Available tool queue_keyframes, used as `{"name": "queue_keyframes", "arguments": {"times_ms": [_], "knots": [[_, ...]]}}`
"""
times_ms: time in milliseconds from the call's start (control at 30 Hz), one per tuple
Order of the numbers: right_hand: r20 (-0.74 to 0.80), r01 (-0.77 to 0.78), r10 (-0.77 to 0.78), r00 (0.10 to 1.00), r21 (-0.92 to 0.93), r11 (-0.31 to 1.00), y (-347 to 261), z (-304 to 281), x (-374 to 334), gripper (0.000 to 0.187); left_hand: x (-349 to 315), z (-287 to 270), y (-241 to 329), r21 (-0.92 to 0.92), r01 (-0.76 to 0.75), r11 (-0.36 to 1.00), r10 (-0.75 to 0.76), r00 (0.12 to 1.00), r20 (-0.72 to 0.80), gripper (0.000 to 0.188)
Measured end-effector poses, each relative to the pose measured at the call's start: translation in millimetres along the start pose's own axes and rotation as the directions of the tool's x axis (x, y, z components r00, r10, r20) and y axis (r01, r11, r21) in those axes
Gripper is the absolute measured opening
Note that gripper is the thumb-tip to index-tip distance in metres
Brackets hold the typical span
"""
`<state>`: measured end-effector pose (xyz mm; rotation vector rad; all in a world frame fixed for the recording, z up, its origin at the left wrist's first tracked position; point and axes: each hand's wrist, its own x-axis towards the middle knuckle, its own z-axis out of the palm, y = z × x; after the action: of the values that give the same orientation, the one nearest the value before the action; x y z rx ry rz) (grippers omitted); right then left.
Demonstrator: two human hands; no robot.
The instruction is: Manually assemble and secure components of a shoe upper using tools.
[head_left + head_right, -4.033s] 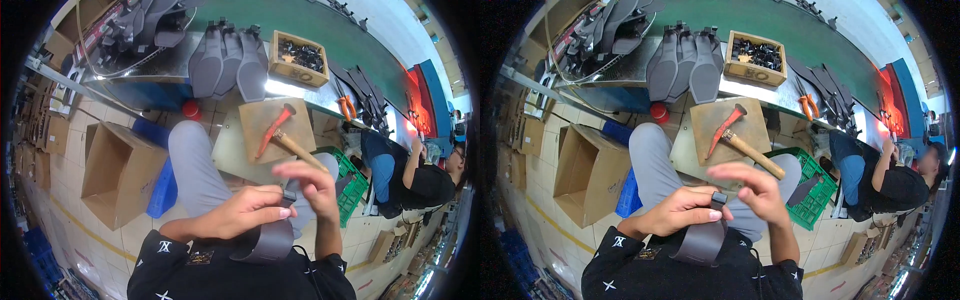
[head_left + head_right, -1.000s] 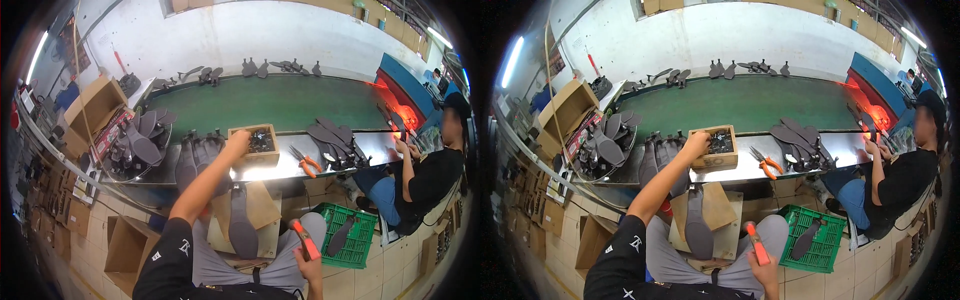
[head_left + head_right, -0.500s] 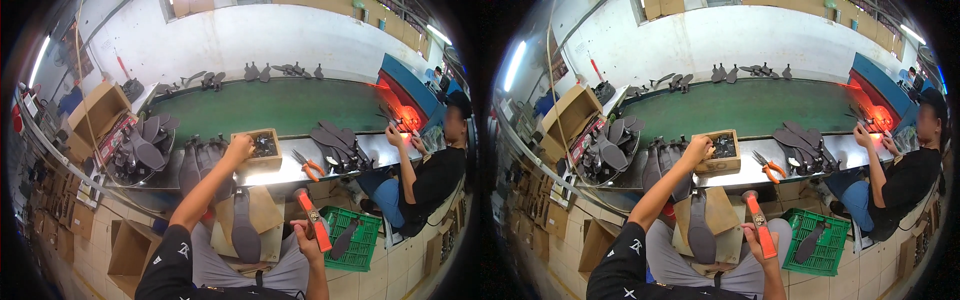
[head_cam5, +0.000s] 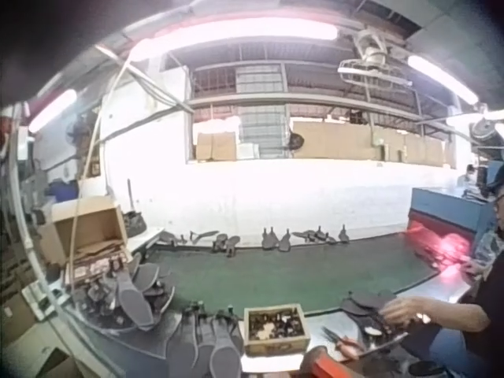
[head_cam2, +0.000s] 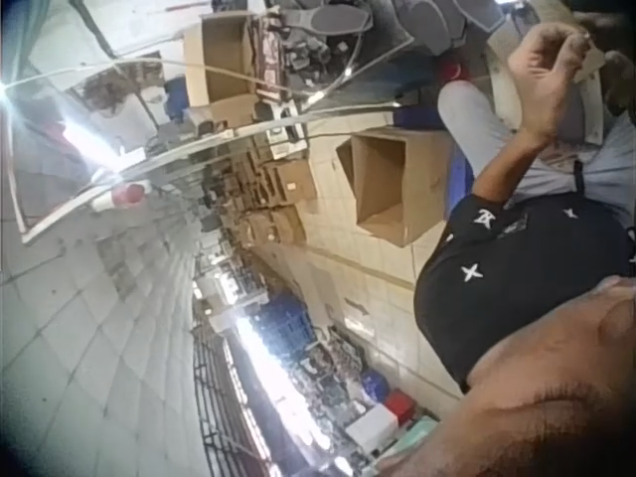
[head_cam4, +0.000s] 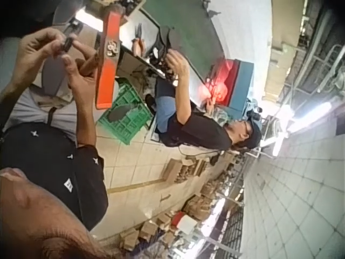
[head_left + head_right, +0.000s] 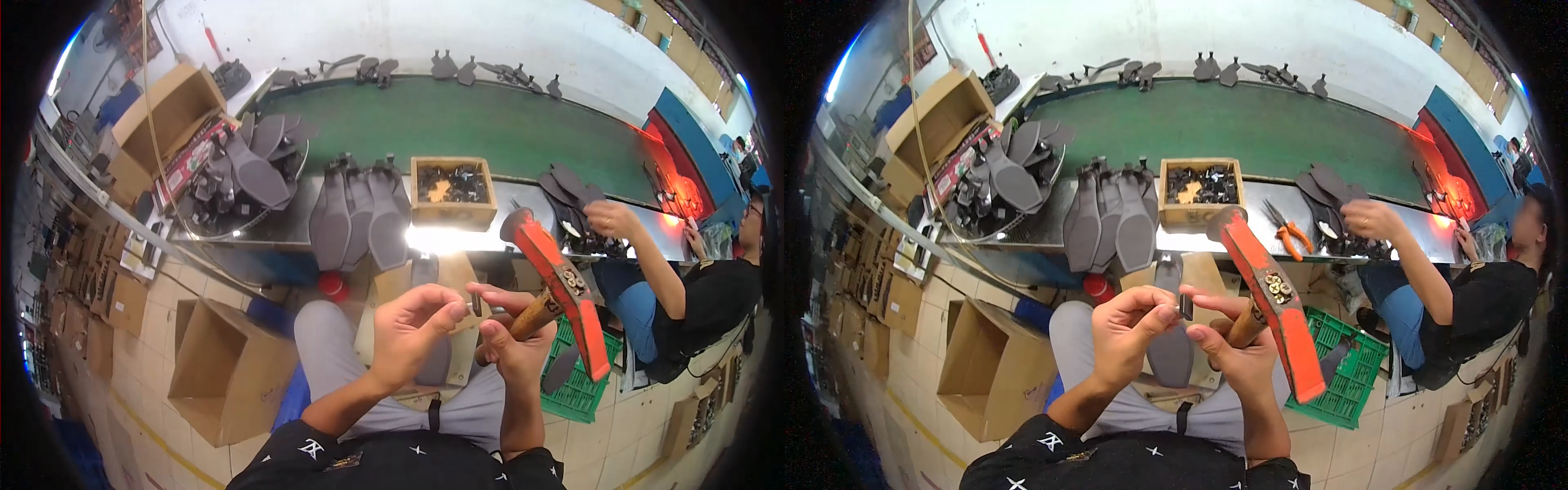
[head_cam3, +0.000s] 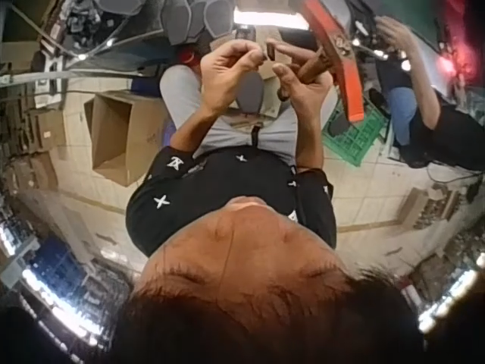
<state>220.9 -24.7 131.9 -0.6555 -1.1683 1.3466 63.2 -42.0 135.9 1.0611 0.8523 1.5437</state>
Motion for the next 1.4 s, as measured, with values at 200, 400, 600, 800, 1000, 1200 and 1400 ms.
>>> {"name": "queue_keyframes", "arguments": {"times_ms": [200,400,600,800,1000,1200,1400], "knots": [[0.037,0.102,-0.096,0.995,-0.267,0.958,6,6,-9,0.032,-19,-5,-10,-0.198,0.016,0.98,-0.026,0.998,-0.051,0.016],[0.077,0.143,-0.127,0.989,-0.258,0.956,11,10,4,0.024,-20,-10,-17,-0.256,0.079,0.963,-0.096,0.994,-0.055,0.016],[0.075,0.028,-0.006,0.997,-0.301,0.953,27,-3,24,0.014,23,-54,-56,0.458,-0.084,0.885,0.131,0.989,-0.073,0.024],[0.044,-0.103,0.136,0.99,-0.438,0.893,73,-10,67,0.016,82,-106,-120,0.788,-0.291,0.542,0.341,0.934,0.11,0.03],[0.202,-0.008,0.152,0.968,-0.575,0.818,98,-21,84,0.018,61,-106,-124,0.794,-0.237,0.56,0.167,0.971,0.172,0.026],[0.357,0.231,0.052,0.933,-0.703,0.672,96,-18,79,0.027,52,-107,-130,0.802,-0.249,0.542,0.208,0.965,0.159,0.028],[0.405,0.316,0.049,0.913,-0.778,0.543,81,-10,72,0.024,61,-110,-108,0.722,-0.304,0.622,0.141,0.95,0.279,0.032]]}}
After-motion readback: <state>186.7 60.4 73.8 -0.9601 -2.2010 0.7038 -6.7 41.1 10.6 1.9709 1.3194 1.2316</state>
